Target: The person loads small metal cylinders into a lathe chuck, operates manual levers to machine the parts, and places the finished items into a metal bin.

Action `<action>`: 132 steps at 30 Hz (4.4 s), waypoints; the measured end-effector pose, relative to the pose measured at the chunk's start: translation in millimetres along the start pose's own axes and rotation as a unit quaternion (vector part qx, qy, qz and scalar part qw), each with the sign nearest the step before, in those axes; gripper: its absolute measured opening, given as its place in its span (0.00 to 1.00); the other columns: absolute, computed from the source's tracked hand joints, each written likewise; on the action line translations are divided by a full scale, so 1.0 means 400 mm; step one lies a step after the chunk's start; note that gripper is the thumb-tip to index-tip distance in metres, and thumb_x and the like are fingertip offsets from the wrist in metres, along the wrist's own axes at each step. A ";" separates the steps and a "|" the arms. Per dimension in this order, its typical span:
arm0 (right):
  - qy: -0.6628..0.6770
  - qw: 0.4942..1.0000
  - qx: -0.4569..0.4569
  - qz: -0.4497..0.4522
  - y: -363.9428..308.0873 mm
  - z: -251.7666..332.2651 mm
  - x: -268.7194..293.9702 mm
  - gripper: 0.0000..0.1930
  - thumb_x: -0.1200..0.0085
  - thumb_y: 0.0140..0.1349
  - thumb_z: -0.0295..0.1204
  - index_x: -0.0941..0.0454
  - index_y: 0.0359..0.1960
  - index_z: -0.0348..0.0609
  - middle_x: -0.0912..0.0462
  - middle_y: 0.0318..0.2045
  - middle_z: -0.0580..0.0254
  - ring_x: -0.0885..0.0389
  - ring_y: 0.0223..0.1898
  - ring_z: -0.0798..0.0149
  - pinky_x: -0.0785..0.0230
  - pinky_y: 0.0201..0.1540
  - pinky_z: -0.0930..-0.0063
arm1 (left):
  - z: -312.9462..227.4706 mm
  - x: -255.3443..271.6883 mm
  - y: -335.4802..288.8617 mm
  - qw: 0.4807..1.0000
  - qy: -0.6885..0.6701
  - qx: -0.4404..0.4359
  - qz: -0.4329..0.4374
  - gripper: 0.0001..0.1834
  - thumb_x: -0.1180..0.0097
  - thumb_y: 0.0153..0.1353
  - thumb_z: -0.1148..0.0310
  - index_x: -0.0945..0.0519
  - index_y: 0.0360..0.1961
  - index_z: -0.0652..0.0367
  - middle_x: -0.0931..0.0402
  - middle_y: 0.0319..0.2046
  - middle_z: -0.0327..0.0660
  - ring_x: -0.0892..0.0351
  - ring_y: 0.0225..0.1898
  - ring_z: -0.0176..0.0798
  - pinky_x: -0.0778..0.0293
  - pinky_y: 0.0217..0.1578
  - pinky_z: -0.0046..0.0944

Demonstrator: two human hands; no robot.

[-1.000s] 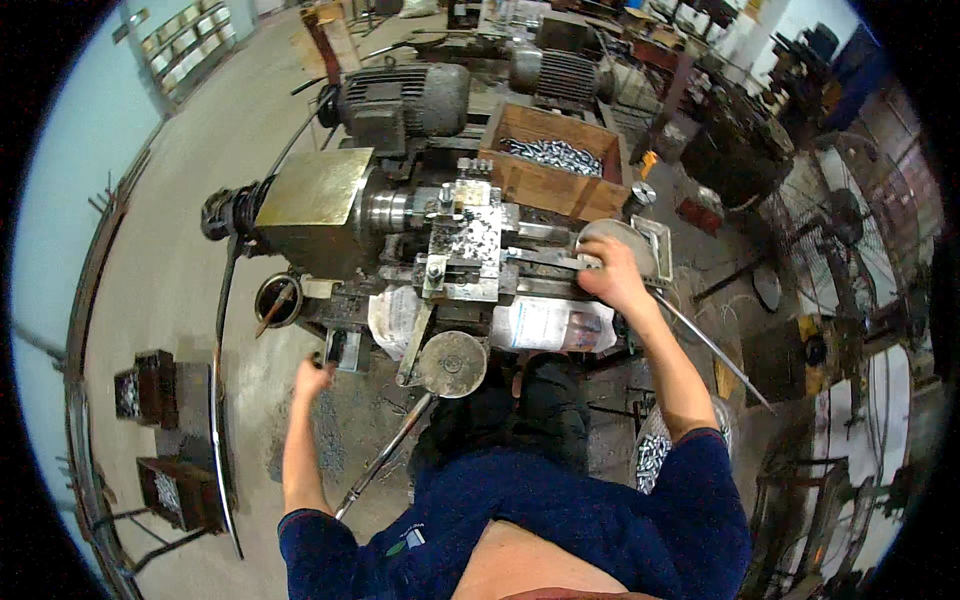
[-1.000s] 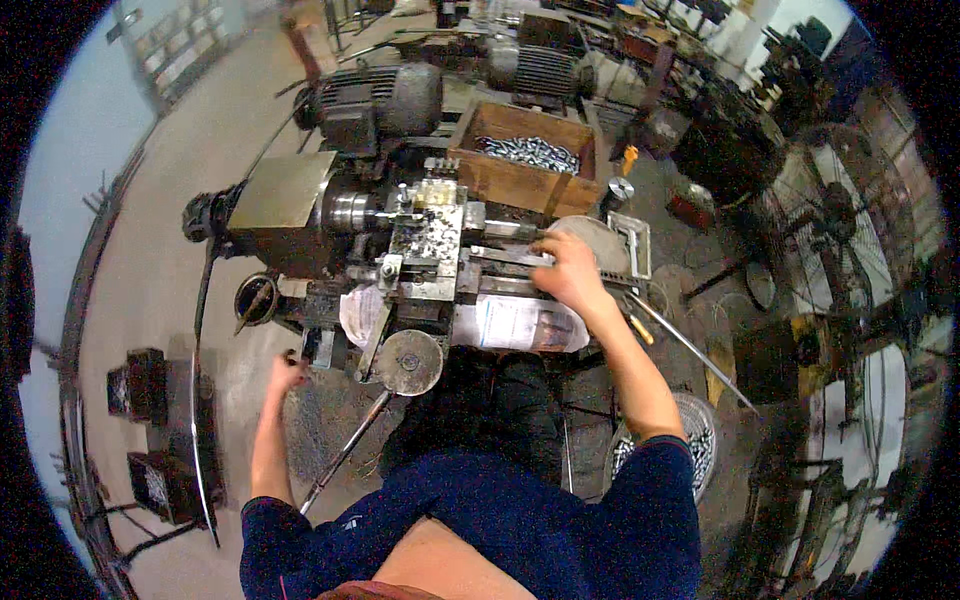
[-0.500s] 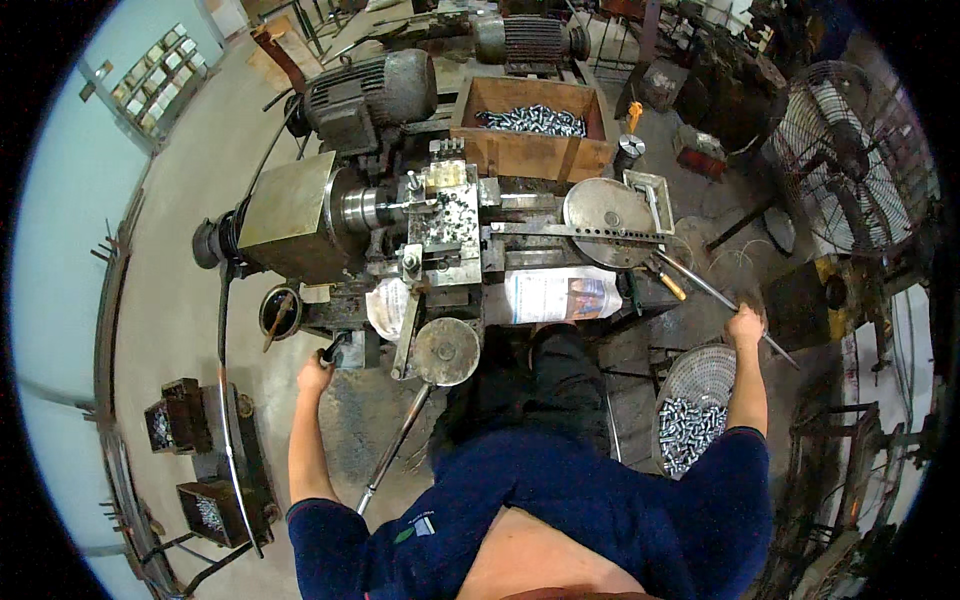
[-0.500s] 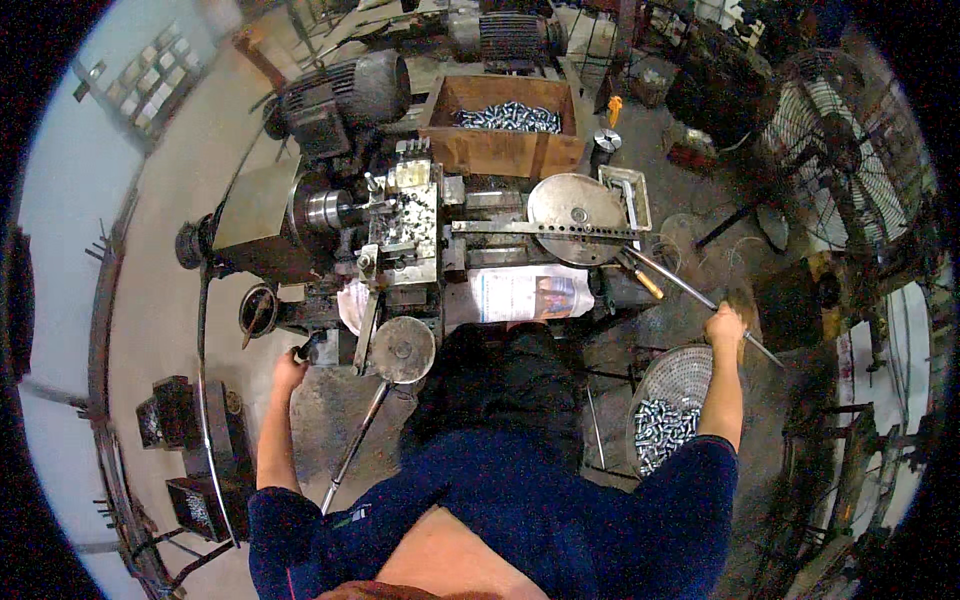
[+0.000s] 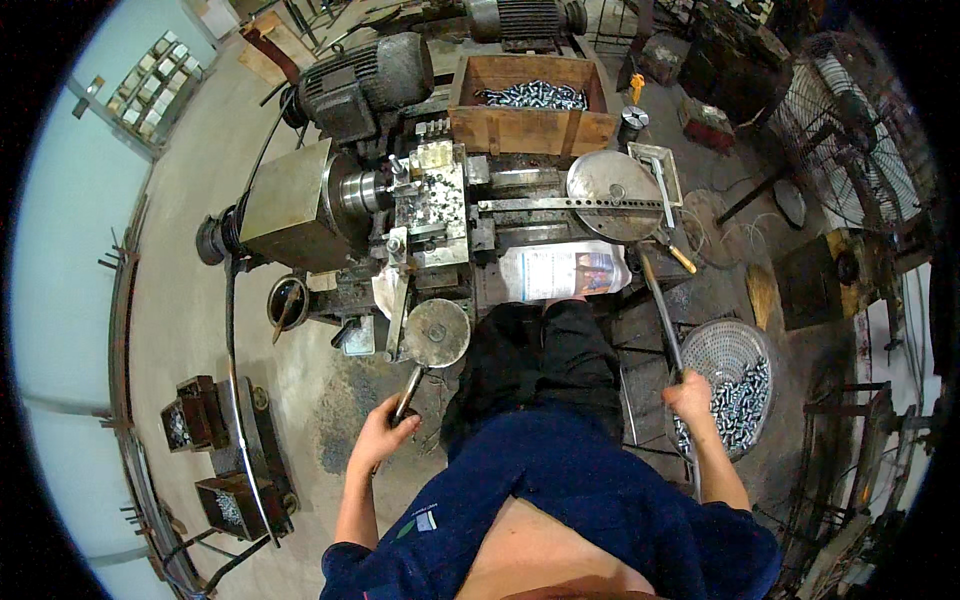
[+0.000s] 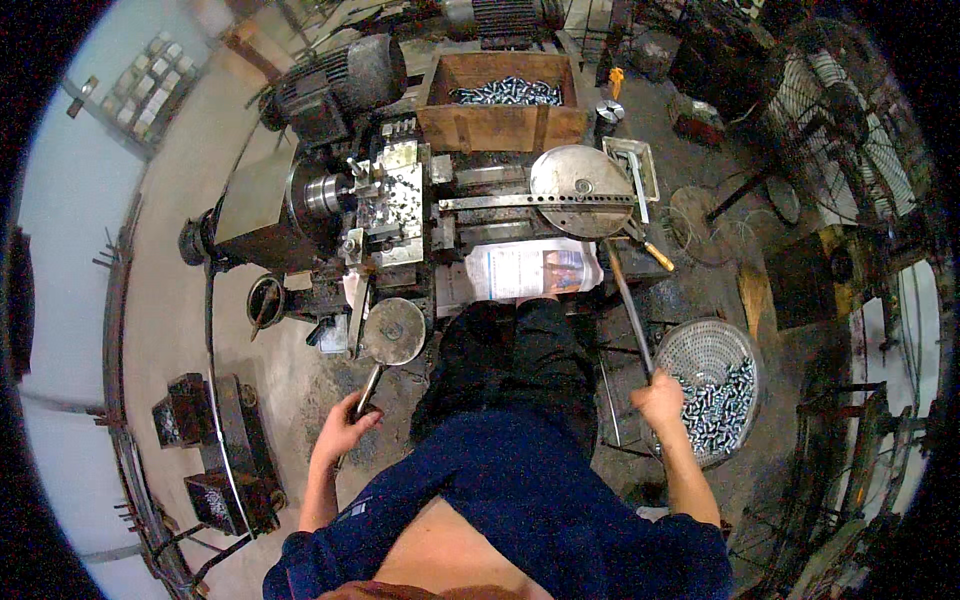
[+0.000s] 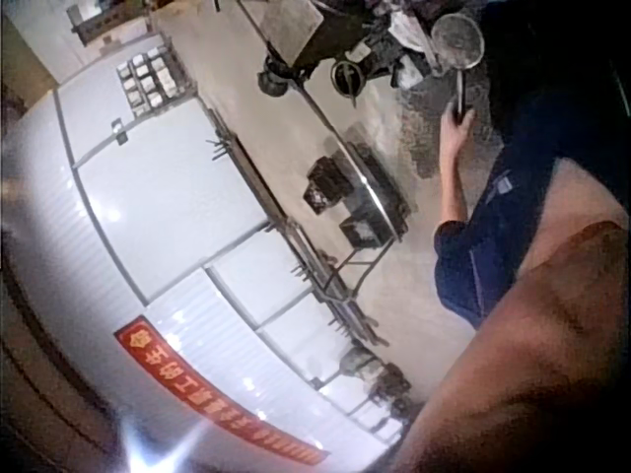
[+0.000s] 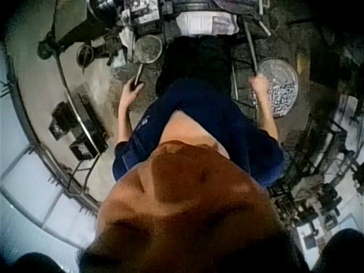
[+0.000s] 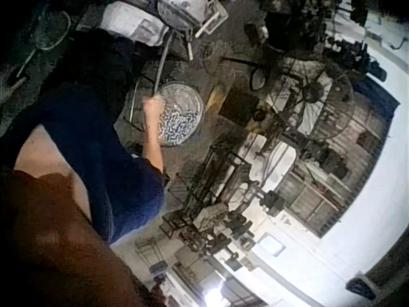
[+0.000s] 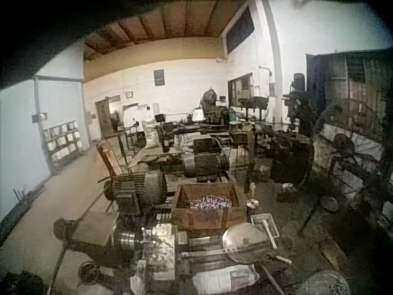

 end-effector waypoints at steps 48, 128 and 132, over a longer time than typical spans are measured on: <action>0.109 0.994 0.026 -0.011 0.104 0.131 -0.071 0.22 0.47 0.36 0.31 0.20 0.38 0.39 0.20 0.34 0.43 0.22 0.38 0.46 0.29 0.44 0.64 | 0.426 0.266 0.521 0.799 0.434 0.171 -0.379 0.31 0.62 0.60 0.43 0.22 0.23 0.61 0.21 0.28 0.52 0.21 0.32 0.55 0.25 0.33 0.49; 0.056 0.910 0.400 -0.091 0.586 0.831 0.231 0.27 0.44 0.36 0.32 0.23 0.45 0.45 0.36 0.58 0.44 0.37 0.57 0.46 0.42 0.59 0.59 | 0.221 0.537 -0.010 0.936 -0.072 0.006 -0.346 0.14 0.45 0.56 0.68 0.28 0.35 0.71 0.29 0.16 0.44 0.28 0.16 0.35 0.26 0.19 0.38; 0.155 0.935 0.308 -0.084 0.514 0.537 0.205 0.23 0.45 0.35 0.32 0.20 0.40 0.44 0.30 0.53 0.45 0.30 0.53 0.46 0.38 0.55 0.64 | 0.238 0.545 0.010 0.934 -0.060 0.011 -0.352 0.14 0.45 0.58 0.65 0.27 0.34 0.68 0.30 0.15 0.40 0.31 0.16 0.32 0.32 0.18 0.36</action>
Point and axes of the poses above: each hand's wrist, its own y-axis towards the middle knuckle, its own x-axis out of the back of the hand, z = x × y, the point moved 2 cm from there along y, towards the middle knuckle
